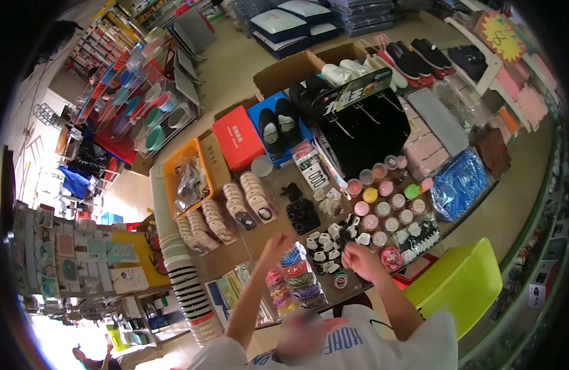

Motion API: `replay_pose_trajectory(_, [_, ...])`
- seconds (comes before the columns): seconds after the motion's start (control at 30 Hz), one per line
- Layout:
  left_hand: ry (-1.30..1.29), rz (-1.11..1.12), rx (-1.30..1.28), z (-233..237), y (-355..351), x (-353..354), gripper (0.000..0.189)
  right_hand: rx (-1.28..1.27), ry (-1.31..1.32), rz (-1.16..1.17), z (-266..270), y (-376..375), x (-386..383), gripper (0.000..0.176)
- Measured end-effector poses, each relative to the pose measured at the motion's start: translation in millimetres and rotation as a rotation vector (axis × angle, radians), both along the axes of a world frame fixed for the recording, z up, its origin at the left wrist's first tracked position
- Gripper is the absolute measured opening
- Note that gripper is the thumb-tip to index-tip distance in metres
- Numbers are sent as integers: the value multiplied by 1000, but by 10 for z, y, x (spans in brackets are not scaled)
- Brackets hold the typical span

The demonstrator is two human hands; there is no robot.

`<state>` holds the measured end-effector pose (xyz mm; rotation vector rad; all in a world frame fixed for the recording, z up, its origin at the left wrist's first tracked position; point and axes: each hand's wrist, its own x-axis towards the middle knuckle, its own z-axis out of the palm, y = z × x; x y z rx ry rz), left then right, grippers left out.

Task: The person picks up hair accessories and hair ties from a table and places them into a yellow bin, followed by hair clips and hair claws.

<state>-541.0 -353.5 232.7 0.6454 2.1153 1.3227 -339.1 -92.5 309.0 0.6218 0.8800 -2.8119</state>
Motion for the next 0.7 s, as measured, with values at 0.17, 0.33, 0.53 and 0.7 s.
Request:
replay_pose_trajectory(0.17, [482,-80,-245,180,957,-1076,18,-93,-214,-257,-151,-253,1333,27])
replay_pose_trajectory(0.33, [807,-282,-722,-190,1209,-1516,23,-12,-311,-570,190,-504,1873,24])
replay_pose_trajectory(0.53, [794,-229,-752,-458,1230,-1567,28,-47,-349,-710,127,-752,2107,23])
replay_pose_trajectory(0.7, [791,-193,-747,-560,1242,-1582,25,-65,-331,-673,87,-884,2105,21])
